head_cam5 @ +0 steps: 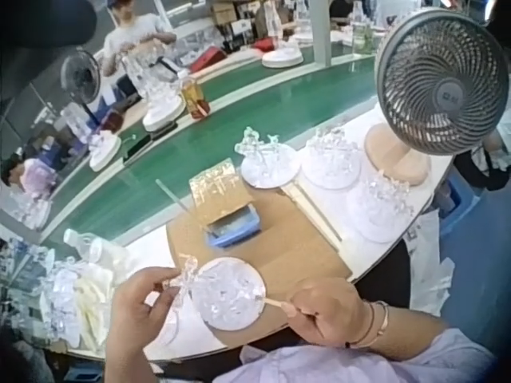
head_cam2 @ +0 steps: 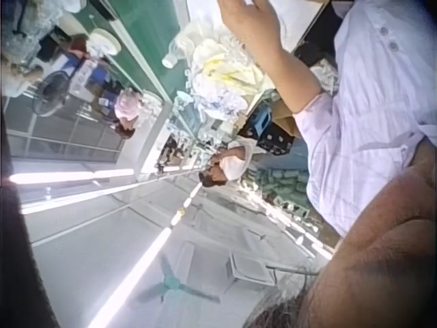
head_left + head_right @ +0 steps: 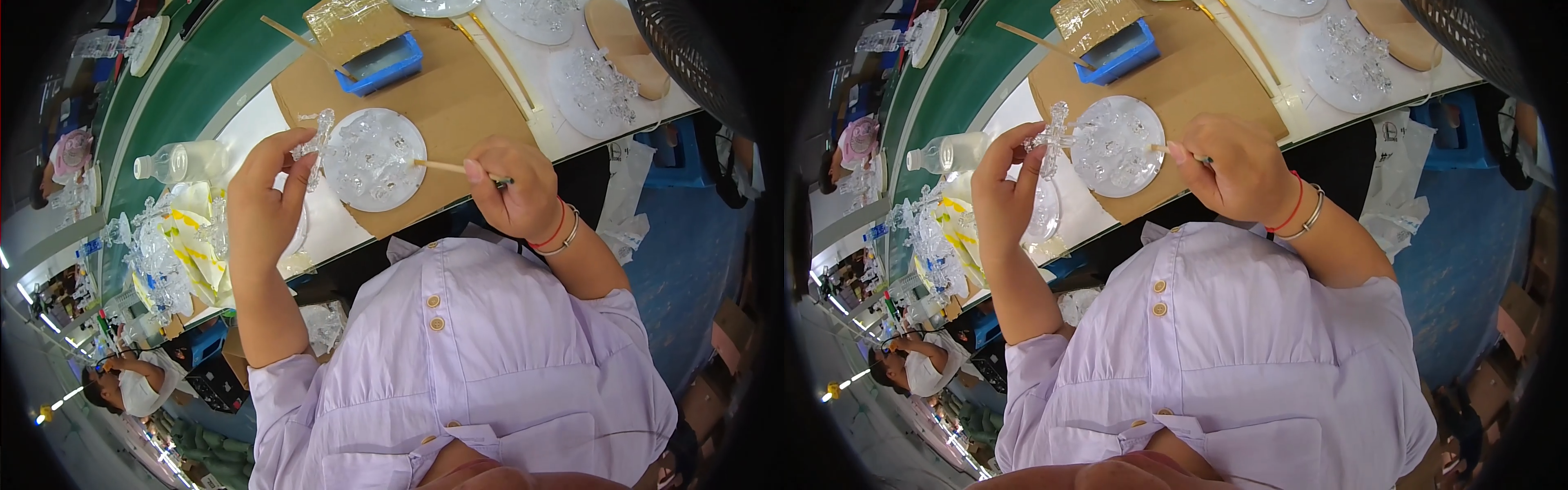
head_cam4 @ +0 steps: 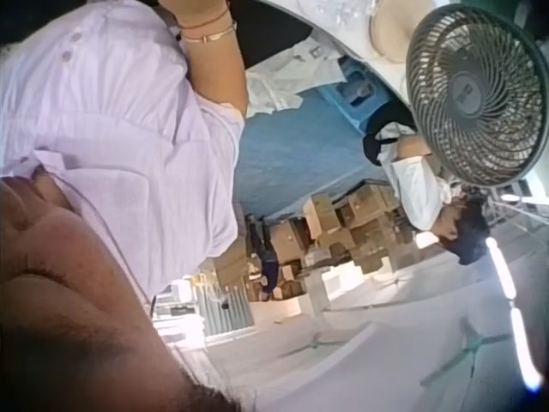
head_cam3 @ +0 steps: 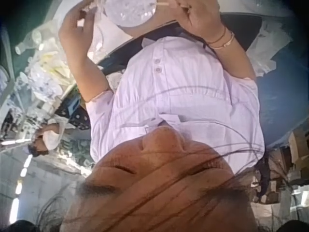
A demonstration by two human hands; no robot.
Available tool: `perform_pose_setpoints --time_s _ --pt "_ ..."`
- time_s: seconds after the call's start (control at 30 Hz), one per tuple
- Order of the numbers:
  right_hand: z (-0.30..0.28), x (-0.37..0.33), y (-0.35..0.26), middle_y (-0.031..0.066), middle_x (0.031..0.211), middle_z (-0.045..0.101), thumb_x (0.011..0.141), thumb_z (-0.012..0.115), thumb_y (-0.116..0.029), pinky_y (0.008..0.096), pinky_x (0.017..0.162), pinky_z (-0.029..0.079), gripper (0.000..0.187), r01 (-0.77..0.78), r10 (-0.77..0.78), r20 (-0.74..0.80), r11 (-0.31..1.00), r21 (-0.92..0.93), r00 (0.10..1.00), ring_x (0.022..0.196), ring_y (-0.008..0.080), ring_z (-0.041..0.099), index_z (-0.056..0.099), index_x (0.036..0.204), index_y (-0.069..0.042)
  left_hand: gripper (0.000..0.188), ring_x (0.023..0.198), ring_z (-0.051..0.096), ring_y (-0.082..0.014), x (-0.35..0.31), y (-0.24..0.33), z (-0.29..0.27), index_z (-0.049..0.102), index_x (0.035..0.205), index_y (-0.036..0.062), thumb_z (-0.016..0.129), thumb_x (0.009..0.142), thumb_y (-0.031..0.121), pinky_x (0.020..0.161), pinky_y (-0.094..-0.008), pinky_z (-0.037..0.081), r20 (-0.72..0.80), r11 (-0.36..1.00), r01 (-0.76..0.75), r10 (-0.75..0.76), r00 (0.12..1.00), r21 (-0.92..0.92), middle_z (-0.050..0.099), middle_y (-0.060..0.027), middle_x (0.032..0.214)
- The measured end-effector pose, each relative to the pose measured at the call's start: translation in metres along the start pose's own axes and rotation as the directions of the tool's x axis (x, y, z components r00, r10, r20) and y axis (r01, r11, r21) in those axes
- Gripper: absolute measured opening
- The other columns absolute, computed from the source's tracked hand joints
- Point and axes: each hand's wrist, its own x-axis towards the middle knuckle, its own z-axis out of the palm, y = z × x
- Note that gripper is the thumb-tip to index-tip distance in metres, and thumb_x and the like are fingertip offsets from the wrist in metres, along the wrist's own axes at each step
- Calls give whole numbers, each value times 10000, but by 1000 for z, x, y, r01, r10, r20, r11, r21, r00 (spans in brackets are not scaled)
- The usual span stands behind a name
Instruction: Apply glue or adhesive to plastic snowflake ornaments using a small brush at an assembly workstation.
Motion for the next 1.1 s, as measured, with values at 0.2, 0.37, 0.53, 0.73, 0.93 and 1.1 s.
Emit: perform_pose_setpoints --time_s 0.2,0.37,0.53,0.73,0.93,1.1 --pt "3 6 17 121 707 589 862 588 41 317 522 456 122 40 -42 -63 999 -25 997 571 257 571 479 876 -12 252 688 649 -169 -8 9 -1 655 1040 48 719 796 47 617 -287 497 -2 998 59 -59 998 13 666 -101 896" --pt "-3 9 18 120 708 583 859 592 34 324 533 460 109 -7 8 35 999 -37 999 589 265 581 490 857 -6 267 659 645 -165 -25 18 8 659 1021 57 753 774 91 601 -289 491 -106 985 144 -134 985 92 663 -90 853" --pt "-6 2 5 116 712 586 851 601 26 322 535 461 103 27 -26 23 999 -24 999 591 268 583 504 837 -5 268 662 650 -163 -32 21 10 661 1008 62 763 767 119 591 -291 489 -134 982 120 -101 986 144 662 -81 840" --pt "-2 -2 -6 107 714 591 842 607 34 329 511 457 136 94 -94 10 996 1 996 578 261 582 482 831 -17 282 689 660 -168 -30 19 9 653 1016 58 764 766 124 616 -289 507 -116 986 124 -111 987 108 672 -78 924" --pt "-1 -3 -9 107 697 581 845 603 41 330 484 447 165 101 -101 22 994 38 995 564 258 578 450 843 -22 313 740 671 -177 -27 14 9 635 1057 48 756 774 105 664 -284 528 -68 997 68 -70 995 -26 674 -84 1053" --pt "-6 -1 9 117 704 581 867 586 38 302 487 437 130 7 -6 16 1000 -28 1000 561 241 567 464 862 -5 325 752 671 -176 -27 8 6 635 1069 42 758 772 91 674 -283 531 -15 994 89 -90 996 -56 684 -87 1023"
